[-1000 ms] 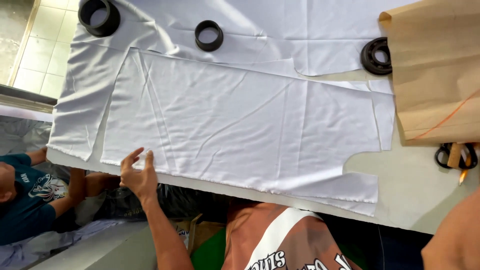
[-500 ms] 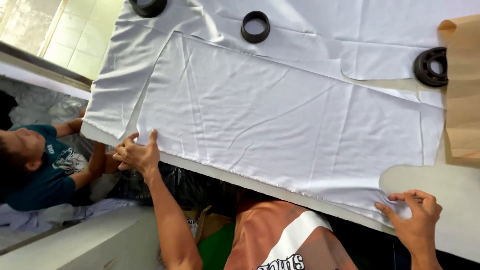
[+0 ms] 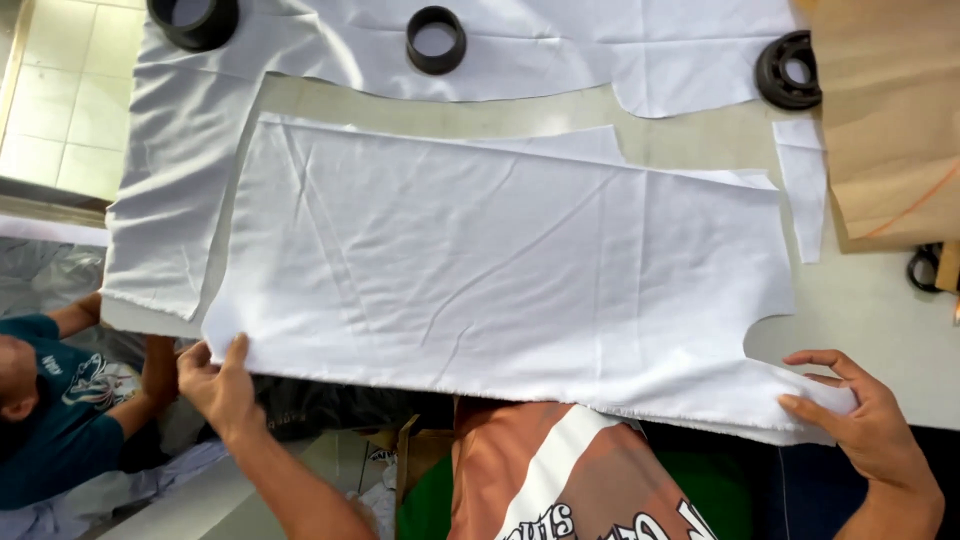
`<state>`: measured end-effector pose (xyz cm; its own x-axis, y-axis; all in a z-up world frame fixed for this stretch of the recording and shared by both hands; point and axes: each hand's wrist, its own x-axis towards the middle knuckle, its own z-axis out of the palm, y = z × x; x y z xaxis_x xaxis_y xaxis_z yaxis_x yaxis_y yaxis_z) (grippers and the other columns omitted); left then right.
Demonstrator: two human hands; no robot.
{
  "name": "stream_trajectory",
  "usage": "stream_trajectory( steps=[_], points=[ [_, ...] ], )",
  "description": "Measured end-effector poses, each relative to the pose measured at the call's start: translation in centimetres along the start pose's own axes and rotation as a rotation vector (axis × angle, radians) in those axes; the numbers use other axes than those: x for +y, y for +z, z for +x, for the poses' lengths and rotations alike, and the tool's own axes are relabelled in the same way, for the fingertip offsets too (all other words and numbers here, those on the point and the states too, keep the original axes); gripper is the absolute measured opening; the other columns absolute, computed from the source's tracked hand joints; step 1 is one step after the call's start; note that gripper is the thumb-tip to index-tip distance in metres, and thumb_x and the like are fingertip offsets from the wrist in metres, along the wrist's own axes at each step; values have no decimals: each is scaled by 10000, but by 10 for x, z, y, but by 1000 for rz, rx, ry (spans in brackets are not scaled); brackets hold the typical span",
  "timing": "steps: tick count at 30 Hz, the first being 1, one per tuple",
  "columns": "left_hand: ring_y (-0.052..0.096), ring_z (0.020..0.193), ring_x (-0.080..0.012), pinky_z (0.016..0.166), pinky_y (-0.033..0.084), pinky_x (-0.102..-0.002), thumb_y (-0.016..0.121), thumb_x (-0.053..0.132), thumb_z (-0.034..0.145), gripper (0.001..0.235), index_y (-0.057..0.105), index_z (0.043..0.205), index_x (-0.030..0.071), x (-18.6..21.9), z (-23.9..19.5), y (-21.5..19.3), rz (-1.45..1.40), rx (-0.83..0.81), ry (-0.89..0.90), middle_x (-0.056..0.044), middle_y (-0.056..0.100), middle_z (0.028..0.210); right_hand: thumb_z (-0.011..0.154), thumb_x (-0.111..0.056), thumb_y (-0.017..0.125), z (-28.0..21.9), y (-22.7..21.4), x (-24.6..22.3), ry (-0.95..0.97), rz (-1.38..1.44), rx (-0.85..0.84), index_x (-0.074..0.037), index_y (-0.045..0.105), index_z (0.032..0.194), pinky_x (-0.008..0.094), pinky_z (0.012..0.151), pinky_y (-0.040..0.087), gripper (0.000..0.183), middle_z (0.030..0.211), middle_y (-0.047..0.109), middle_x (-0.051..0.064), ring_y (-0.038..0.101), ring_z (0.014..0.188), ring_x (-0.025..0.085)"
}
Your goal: A person cuts fabric around a paper pattern using scissors, then folds the fabric and marks it with a pencil and ruler.
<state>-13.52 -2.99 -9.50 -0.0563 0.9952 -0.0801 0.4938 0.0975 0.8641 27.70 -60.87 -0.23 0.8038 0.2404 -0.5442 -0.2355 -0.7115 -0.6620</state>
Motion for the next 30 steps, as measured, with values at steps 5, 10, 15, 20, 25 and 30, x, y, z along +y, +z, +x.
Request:
stream_trajectory(
  steps=[5, 10, 15, 20, 25, 30],
  points=[
    [699, 1137, -252, 934, 635, -373, 820, 49, 920, 507, 510, 1321, 71, 2, 6, -3, -222, 28, 63, -133, 635, 1325, 804, -20, 792, -2, -7, -26, 58, 39, -41, -25, 768, 1196, 317, 791, 468, 392, 1078, 704, 144, 631, 924, 234],
    [690, 1125, -253, 920, 610, -358, 793, 67, 961, 428, 559, 1313, 134, 22, -3, 2, -121, 17, 98, -120, 636, 1267, 834, -66, 807, 2, -9, -19, 80, 84, -89, -35, 800, 1122, 253, 762, 377, 289, 957, 675, 84, 553, 799, 188],
    [560, 859, -165, 779, 550, -304, 808, 97, 972, 426, 588, 1335, 135, 35, -11, 6, 84, 47, 19, -67, 539, 1024, 828, -90, 796, 4, -2, -22, 166, -36, -113, -71, 782, 1173, 266, 1042, 382, 347, 1226, 739, 44, 629, 1172, 169],
    [697, 993, -270, 766, 592, -366, 842, 138, 896, 461, 613, 1289, 64, 11, 0, -2, 130, 96, 14, -171, 686, 1170, 809, -107, 763, 6, -4, -18, 109, -125, -199, -81, 772, 1251, 273, 1171, 350, 443, 1320, 760, 8, 621, 1308, 124],
    [631, 1092, -219, 884, 549, -330, 796, 143, 859, 488, 596, 1298, 77, 46, 7, -8, -21, -56, -9, -125, 622, 1253, 886, -59, 709, 50, -14, 59, -51, 245, -19, -131, 685, 1421, 350, 545, 472, 541, 801, 669, 186, 598, 627, 269],
    [593, 909, -179, 718, 505, -325, 789, 190, 841, 513, 617, 1322, 135, 130, 30, 23, -72, -155, 1, -103, 622, 1165, 1074, -112, 560, 168, -40, 112, -260, 81, 41, -62, 560, 1542, 437, 623, 438, 471, 1153, 568, 208, 563, 825, 349]
  ],
)
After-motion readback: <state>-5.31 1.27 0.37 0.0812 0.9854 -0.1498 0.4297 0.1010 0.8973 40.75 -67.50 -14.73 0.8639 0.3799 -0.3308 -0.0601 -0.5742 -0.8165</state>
